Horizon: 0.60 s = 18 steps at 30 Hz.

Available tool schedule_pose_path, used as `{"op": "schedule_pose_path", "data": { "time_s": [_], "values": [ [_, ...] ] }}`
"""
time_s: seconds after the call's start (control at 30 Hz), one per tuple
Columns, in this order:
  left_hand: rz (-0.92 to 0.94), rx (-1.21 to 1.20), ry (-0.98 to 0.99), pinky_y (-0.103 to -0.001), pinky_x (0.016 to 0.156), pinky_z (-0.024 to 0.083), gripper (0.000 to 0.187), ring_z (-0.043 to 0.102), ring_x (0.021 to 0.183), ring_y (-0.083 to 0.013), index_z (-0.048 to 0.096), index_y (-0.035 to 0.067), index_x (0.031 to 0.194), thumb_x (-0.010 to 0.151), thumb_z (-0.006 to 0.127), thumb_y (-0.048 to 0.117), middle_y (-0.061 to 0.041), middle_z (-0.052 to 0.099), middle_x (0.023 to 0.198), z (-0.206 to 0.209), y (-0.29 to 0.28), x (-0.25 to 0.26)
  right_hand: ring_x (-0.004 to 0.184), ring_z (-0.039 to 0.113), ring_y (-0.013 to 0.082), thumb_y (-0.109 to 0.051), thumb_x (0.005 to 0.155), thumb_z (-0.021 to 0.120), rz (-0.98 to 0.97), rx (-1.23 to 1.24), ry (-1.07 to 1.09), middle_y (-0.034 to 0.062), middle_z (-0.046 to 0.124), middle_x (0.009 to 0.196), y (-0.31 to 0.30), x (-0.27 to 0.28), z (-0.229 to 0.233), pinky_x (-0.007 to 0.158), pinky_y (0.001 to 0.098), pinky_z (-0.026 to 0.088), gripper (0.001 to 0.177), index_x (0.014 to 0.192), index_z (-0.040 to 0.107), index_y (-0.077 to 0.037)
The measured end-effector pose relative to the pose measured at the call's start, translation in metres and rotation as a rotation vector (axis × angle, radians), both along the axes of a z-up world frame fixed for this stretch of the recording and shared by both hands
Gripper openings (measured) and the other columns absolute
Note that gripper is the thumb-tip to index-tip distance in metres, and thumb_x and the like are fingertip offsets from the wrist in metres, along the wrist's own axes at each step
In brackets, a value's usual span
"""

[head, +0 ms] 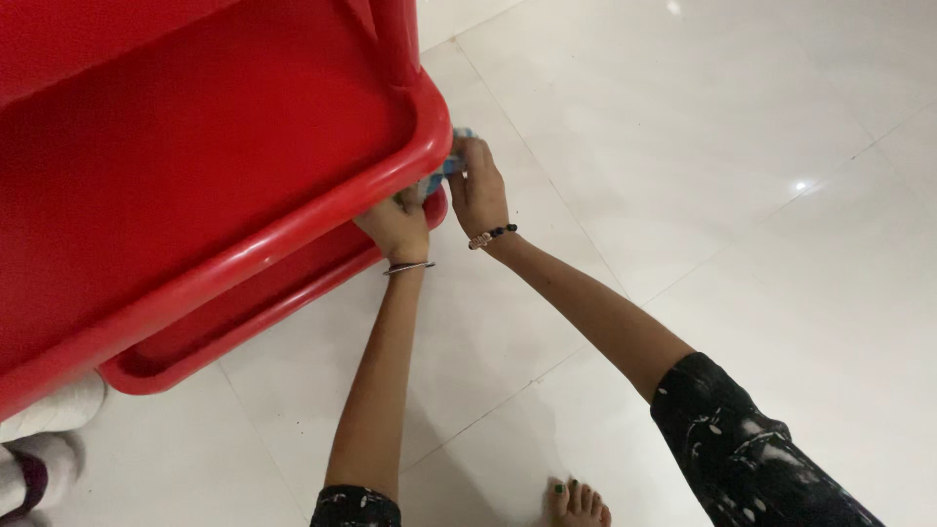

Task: The person wipes the shelves of a red plastic shoe rack with a cloth, then places several pairs of shoes and slippers from the floor onto the rack shelves.

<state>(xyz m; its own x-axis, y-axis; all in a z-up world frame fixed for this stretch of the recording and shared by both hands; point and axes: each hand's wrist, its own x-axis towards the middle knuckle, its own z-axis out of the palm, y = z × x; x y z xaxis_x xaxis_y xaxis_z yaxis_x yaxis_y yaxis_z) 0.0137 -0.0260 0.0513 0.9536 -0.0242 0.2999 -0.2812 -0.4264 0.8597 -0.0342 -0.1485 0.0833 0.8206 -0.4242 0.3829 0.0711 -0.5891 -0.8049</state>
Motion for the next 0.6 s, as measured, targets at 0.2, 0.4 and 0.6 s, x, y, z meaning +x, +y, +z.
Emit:
{"op": "schedule_pose_path", "data": {
  "time_s": [0.2,0.4,0.6],
  "values": [
    [0.14,0.029,-0.161,-0.055,0.092,0.041,0.006,0.062,0.098,-0.0387,0.065,0.001,0.098,0.095,0.062,0.005,-0.019,0.069,0.097,0.004,-0.021,-0.006,0.128,0.057,0.0417,0.002,0.097,0.056,0.149,-0.127,-0.25,0.0244,0.049,0.145,0.01,0.005,0.027,0.105,0.0445,0.054,0.051,0.145,0.039,-0.003],
    [0.065,0.214,-0.005,-0.058,0.091,0.042,0.022,0.062,0.107,-0.0421,0.069,0.004,0.11,0.087,0.067,0.006,-0.019,0.071,0.109,-0.007,-0.015,-0.009,0.11,0.064,0.0444,-0.007,0.09,0.059,0.149,-0.12,0.205,0.025,0.063,0.132,0.008,0.005,-0.001,0.087,0.0509,0.054,0.058,0.144,0.038,-0.004],
    [-0.144,0.294,-0.057,-0.05,0.102,0.047,0.046,0.059,0.117,-0.0404,0.065,0.003,0.13,0.085,0.064,0.004,-0.02,0.066,0.125,-0.02,0.003,-0.014,0.075,0.068,0.044,-0.013,0.089,0.057,0.182,-0.473,0.546,0.0226,0.071,0.081,-0.017,0.007,-0.027,0.072,0.0541,0.054,0.047,0.132,0.046,0.003]
  ]
}}
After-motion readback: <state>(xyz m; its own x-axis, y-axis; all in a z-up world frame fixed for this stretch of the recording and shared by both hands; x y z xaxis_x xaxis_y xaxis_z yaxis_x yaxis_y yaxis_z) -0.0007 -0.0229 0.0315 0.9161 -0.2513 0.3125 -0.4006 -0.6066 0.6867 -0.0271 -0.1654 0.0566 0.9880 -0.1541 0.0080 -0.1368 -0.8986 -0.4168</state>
